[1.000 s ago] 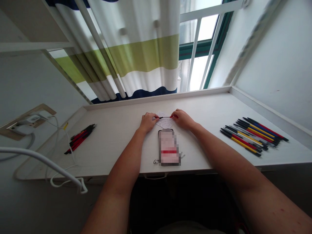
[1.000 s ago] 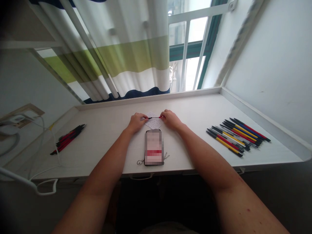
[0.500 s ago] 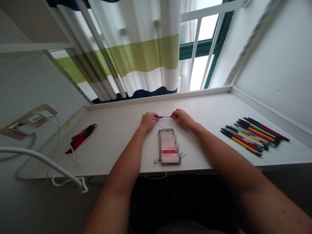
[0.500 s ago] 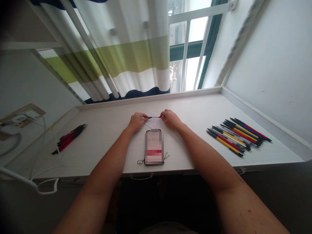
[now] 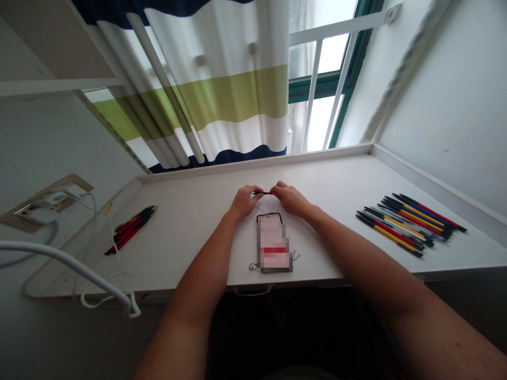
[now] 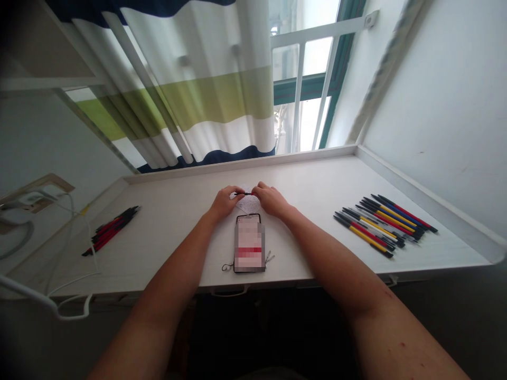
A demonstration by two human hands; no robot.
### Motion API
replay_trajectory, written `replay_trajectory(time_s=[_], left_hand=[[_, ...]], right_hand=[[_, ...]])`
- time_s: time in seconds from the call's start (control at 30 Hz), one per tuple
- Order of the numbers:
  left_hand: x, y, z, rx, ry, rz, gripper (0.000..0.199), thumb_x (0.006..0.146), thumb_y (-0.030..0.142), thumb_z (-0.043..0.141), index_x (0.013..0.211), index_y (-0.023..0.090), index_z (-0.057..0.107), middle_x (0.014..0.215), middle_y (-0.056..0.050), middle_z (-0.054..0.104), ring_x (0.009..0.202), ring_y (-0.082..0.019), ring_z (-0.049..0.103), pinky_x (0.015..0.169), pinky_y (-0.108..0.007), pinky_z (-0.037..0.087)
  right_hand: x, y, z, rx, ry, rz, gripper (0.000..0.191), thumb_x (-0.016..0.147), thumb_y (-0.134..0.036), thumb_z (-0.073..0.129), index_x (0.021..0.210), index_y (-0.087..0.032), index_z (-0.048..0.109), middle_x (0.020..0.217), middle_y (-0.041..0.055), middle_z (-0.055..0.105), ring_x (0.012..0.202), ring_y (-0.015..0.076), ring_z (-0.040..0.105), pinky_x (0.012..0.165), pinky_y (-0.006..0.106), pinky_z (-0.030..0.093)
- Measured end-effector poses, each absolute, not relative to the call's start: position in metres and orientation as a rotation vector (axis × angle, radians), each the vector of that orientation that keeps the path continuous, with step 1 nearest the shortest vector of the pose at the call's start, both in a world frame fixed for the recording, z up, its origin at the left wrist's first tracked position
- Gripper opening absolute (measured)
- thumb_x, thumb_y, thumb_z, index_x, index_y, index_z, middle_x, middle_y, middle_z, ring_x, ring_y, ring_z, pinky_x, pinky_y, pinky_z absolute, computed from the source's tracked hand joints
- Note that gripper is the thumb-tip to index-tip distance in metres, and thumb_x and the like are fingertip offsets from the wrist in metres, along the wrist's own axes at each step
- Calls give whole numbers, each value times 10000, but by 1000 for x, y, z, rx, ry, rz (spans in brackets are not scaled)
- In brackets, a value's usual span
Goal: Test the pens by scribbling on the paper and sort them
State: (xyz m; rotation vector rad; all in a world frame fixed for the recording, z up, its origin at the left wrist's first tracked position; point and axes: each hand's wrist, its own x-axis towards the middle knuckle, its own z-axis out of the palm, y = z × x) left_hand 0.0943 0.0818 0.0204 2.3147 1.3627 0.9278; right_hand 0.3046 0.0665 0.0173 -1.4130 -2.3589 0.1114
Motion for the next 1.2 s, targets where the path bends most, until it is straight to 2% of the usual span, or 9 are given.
replay_trajectory(time_s=[0.2, 0.33, 0.43, 0.53, 0.67, 0.77, 0.93, 1.07, 1.2], left_hand=[[94, 80, 20, 2225, 1281, 994, 138, 913, 239, 681, 1019, 226, 769, 1061, -50, 782, 1000, -216, 706, 973, -373, 543], [95, 78, 22, 2210, 1290, 995, 136, 911, 250, 688, 1015, 231, 772, 1074, -52, 783, 1019, -224, 704, 977, -380, 546], [96, 77, 22, 2235, 1289, 991, 119, 903, 249, 699, 991, 229, 778, 1059, -53, 786, 1021, -227, 703, 980, -384, 545], [96, 77, 21, 2230, 1249, 1016, 104, 894, 232, 710, 968, 223, 782, 1027, -49, 791, 994, -224, 710, 965, -380, 547], [96, 79, 19, 2202, 1206, 1080, 105, 875, 217, 728, 959, 223, 789, 1002, -46, 796, 955, -223, 716, 937, -381, 553], [95, 80, 18, 2196, 1185, 1100, 98, 864, 211, 736, 942, 224, 794, 998, -48, 798, 954, -227, 717, 940, -385, 551], [95, 80, 18, 2170, 1175, 1114, 103, 864, 220, 738, 947, 223, 799, 991, -52, 799, 940, -228, 718, 924, -386, 550], [95, 80, 19, 2157, 1157, 1144, 95, 859, 207, 742, 934, 208, 800, 983, -63, 798, 938, -231, 722, 908, -378, 548], [97, 80, 18, 2146, 1133, 1132, 101, 876, 218, 725, 946, 204, 796, 979, -63, 797, 933, -229, 722, 897, -372, 547]], right_hand=[[306, 64, 19, -1305, -2272, 239, 282, 1064, -270, 445, 1188, -195, 687, 1170, 115, 667, 957, 224, 668, 853, 333, 484], [308, 65, 19, -1237, -2233, 320, 212, 1002, -209, 542, 1175, -172, 661, 1143, 113, 703, 978, 219, 662, 830, 317, 500], [308, 65, 21, -1298, -2304, 279, 236, 1040, -210, 459, 1084, -178, 688, 1127, 117, 741, 1004, 234, 673, 881, 350, 475], [307, 64, 21, -1360, -2331, 226, 283, 1075, -245, 397, 1132, -195, 670, 1189, 118, 747, 1075, 257, 675, 920, 394, 442], [305, 63, 20, -1371, -2285, 207, 219, 1039, -326, 531, 1203, -203, 608, 1150, 112, 752, 1015, 264, 688, 886, 393, 440], [305, 63, 21, -1360, -2326, 148, 230, 1067, -316, 446, 1062, -219, 654, 1108, 107, 757, 1045, 278, 675, 898, 407, 423], [309, 64, 23, -1313, -2301, 114, 240, 1046, -374, 497, 1159, -225, 648, 1163, 112, 747, 1062, 276, 670, 935, 415, 400], [311, 64, 24, -1362, -2362, 89, 317, 1079, -316, 389, 975, -214, 670, 1008, 103, 771, 974, 265, 678, 919, 405, 379], [312, 64, 26, -1348, -2312, 85, 257, 1063, -393, 465, 1017, -219, 648, 1023, 92, 773, 916, 251, 685, 905, 390, 381]])
